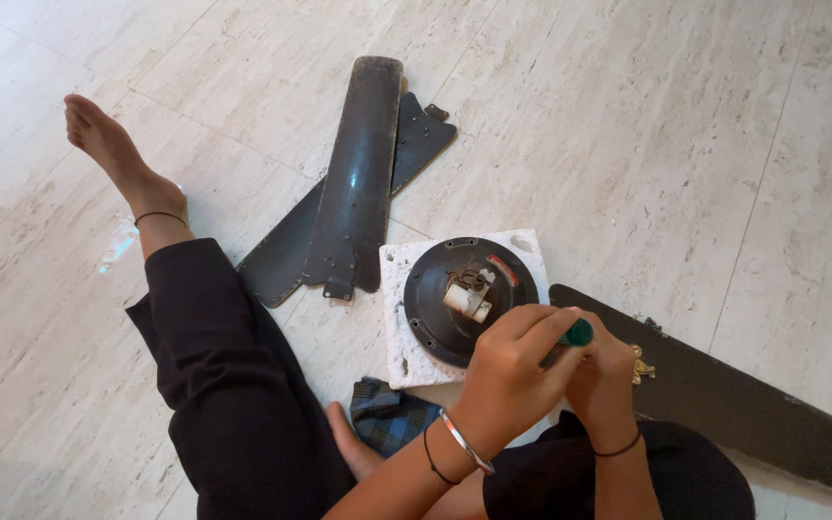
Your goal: The person sits on the floor and uses a screwdriver to adjust the internal components of a ceiling fan motor. They repeatedly tighten or loosen screws on the motor housing while fan blades lie nearby.
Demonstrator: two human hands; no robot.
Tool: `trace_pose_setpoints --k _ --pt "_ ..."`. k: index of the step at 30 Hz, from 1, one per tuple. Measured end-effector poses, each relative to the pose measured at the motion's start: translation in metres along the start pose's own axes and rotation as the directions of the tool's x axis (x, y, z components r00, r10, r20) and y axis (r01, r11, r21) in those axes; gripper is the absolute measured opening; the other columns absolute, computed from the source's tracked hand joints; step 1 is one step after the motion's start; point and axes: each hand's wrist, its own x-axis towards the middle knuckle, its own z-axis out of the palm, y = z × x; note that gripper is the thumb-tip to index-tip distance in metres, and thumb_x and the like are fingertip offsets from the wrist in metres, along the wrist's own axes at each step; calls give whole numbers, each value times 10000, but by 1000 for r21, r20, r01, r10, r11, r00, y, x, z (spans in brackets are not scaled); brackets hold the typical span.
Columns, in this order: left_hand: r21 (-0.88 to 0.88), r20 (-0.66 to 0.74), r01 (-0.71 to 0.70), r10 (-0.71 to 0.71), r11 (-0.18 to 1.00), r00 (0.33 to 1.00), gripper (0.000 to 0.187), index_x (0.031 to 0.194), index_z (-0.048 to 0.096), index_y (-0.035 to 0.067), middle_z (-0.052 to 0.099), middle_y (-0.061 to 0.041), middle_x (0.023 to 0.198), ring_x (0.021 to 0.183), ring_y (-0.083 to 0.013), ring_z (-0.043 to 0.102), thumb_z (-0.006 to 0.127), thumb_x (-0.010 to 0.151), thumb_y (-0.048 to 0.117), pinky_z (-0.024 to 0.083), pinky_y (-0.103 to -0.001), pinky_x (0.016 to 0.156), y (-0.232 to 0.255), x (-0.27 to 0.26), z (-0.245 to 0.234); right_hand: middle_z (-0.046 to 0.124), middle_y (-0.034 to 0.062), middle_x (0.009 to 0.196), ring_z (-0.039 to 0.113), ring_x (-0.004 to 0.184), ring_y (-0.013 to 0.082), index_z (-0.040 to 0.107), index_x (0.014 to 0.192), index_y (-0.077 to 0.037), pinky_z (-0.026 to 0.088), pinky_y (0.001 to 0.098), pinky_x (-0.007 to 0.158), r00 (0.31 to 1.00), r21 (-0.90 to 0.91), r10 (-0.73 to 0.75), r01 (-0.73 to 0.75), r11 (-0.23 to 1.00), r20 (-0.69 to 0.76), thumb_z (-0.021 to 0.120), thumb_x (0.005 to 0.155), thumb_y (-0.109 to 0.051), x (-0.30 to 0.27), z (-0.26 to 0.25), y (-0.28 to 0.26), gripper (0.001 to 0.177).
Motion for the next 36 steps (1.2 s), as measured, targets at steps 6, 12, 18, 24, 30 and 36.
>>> trace_pose_setpoints --k 6,12,18,24,30,36 --pt "5 0 8 -8 1000 1000 283 1139 717 0 727 -151 1078 950 -297 736 800 874 55 610 -355 827 -3 -3 2 726 134 920 731 757 266 668 1109 -30 550 328 626 1000 -2 16 -16 1000 0 673 930 -54 -3 0 3 181" --pt "8 -15 -2 3 1000 1000 304 1169 722 11 722 -162 1088 967 -317 723 777 871 42 605 -372 856 -4 -2 -2 727 134 1008 724 809 283 671 1113 -36 557 343 679 998 3 45 -45 999 39 680 877 -43 -3 4 1 236" --pt "-25 -29 -26 26 999 999 278 1175 713 17 720 -153 1098 995 -314 720 774 906 53 600 -375 889 -7 -8 0 728 120 1029 736 863 260 662 1140 -33 562 325 709 1000 24 6 -6 1000 7 641 941 -37 -6 5 9 200" --pt "-30 -44 -23 22 999 999 257 1160 712 21 724 -150 1089 985 -307 724 767 911 52 605 -370 881 -5 -6 1 730 115 960 730 791 239 671 1088 -26 558 329 660 999 -60 30 -28 998 34 665 912 -39 -6 4 9 177" --pt "-27 -35 3 -4 1000 999 249 1135 710 13 724 -150 1062 952 -306 723 775 901 64 603 -372 843 -4 -4 0 730 120 983 721 781 244 671 1097 -20 551 326 648 1000 -32 2 -2 1000 18 666 904 -33 -5 5 11 194" --pt "-39 -19 -32 32 999 999 277 1203 690 17 713 -149 1138 1039 -309 716 743 932 39 599 -371 911 -6 -6 -2 724 130 942 713 755 254 672 1082 -17 541 335 641 999 -67 48 -47 997 19 684 900 -42 -4 4 8 185"
